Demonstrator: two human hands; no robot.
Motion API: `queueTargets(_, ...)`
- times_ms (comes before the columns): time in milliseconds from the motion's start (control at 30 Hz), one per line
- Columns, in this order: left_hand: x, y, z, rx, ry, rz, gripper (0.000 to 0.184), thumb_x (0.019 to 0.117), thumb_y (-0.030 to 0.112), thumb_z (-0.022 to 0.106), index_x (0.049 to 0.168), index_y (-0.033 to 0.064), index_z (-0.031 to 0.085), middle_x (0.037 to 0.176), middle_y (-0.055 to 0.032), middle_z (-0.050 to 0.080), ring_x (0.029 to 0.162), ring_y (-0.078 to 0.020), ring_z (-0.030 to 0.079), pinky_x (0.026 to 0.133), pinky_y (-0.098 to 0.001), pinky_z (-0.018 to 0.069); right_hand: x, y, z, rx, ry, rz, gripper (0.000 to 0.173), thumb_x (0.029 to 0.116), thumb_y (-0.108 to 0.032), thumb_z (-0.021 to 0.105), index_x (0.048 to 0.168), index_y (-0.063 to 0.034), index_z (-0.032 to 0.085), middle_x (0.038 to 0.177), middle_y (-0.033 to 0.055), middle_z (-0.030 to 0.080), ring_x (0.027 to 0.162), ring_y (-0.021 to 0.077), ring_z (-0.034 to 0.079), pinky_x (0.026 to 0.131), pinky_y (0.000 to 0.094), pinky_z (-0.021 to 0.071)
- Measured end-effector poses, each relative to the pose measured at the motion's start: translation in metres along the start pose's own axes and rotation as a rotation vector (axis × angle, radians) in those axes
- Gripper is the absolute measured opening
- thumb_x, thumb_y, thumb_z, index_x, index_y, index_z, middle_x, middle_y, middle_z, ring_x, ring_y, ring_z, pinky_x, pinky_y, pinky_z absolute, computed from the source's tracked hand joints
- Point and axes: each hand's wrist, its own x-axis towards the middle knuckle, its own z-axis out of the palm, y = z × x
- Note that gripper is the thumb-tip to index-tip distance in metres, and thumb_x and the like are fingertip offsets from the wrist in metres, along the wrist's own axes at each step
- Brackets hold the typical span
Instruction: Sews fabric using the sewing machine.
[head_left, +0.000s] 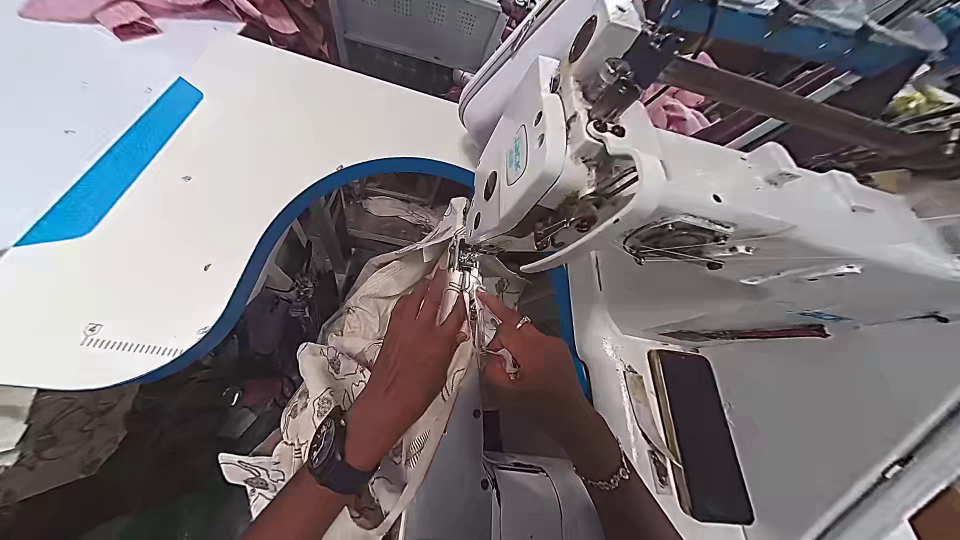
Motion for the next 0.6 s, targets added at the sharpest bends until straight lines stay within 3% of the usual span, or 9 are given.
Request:
queueTargets(33,0.002,0.003,0.001,0.025,0.008,0.012,0.034,0.0984,0.013,0.057,0.129,0.0018,0.068,0.147,-0.0256,0.054,0.132,-0.0468,0.055,0.103,-0.0624,0.0471,0.001,0.000,0.000,-0.015,0.001,-0.008,0.012,0.0814,-0.013,0.059,0.075,-0.0033,0.061,0.133,0.0155,0.069,0.053,0.0114,0.061,0.043,0.0282,0.0431)
queueTargets(100,0.002,0.007,0.004,0.034,0.019,0.030,0.034,0.0961,0.003,0.055,0.126,-0.0051,0.066,0.143,-0.0228,0.059,0.130,-0.0402,0.060,0.104,-0.0574,0.0494,0.001,-0.002,0.001,-0.009,0.002,-0.002,0.011,0.0818,-0.013,0.058,0.074,-0.0042,0.060,0.133,0.0152,0.069,0.056,0.0112,0.064,0.044,0.0274,0.0443)
queueTargets(200,0.005,0.003,0.010,-0.037,0.076,0.039,0.031,0.0992,0.008,0.053,0.123,-0.0052,0.066,0.138,-0.0224,0.063,0.127,-0.0376,0.062,0.106,-0.0539,0.0494,0.003,-0.002,0.003,0.128,-0.020,0.070,0.014,0.0848,-0.015,0.059,0.075,-0.0045,0.058,0.136,0.0163,0.067,0.065,0.0070,0.063,0.053,0.0226,0.0457)
queueTargets(267,0.004,0.001,0.010,-0.030,0.103,0.056,0.027,0.0982,0.008,0.054,0.118,-0.0030,0.070,0.138,-0.0215,0.063,0.127,-0.0374,0.062,0.104,-0.0535,0.0505,0.005,-0.004,0.008,0.282,-0.020,0.161,0.017,0.0843,-0.015,0.062,0.075,-0.0029,0.056,0.136,0.0174,0.065,0.069,-0.0011,0.056,0.059,0.0156,0.0423)
queueTargets(333,0.004,0.002,0.009,-0.067,0.136,0.052,0.026,0.0966,0.003,0.054,0.115,-0.0042,0.071,0.135,-0.0210,0.065,0.123,-0.0347,0.065,0.102,-0.0444,0.0531,0.011,-0.007,0.013,0.433,0.000,0.236,0.018,0.0827,-0.013,0.066,0.076,0.0013,0.058,0.135,0.0197,0.064,0.079,-0.0060,0.057,0.069,0.0109,0.0441)
queueTargets(400,0.005,0.003,0.009,-0.163,0.167,0.019,0.030,0.0929,0.000,0.055,0.120,-0.0064,0.067,0.133,-0.0219,0.066,0.122,-0.0343,0.066,0.101,-0.0375,0.0540,0.019,-0.010,0.016,0.510,0.011,0.284,0.021,0.0844,-0.012,0.069,0.076,0.0011,0.055,0.137,0.0214,0.063,0.086,-0.0067,0.061,0.072,0.0104,0.0466)
queueTargets(500,0.006,0.002,0.008,-0.246,0.172,0.008,0.035,0.0922,-0.003,0.054,0.125,-0.0021,0.066,0.133,-0.0229,0.066,0.123,-0.0362,0.066,0.102,-0.0376,0.0536,0.023,-0.012,0.023,0.423,0.029,0.268,0.020,0.0884,-0.015,0.067,0.081,0.0021,0.062,0.136,0.0217,0.064,0.092,-0.0025,0.065,0.078,0.0131,0.0508)
queueTargets(600,0.005,0.004,0.009,-0.236,0.114,0.003,0.026,0.0906,-0.001,0.057,0.113,0.0028,0.069,0.138,-0.0247,0.062,0.125,-0.0389,0.064,0.098,-0.0399,0.0559,0.015,-0.019,0.025,0.353,0.126,0.267,0.019,0.0885,-0.018,0.068,0.078,-0.0023,0.065,0.134,0.0178,0.067,0.080,-0.0036,0.064,0.067,0.0125,0.0487)
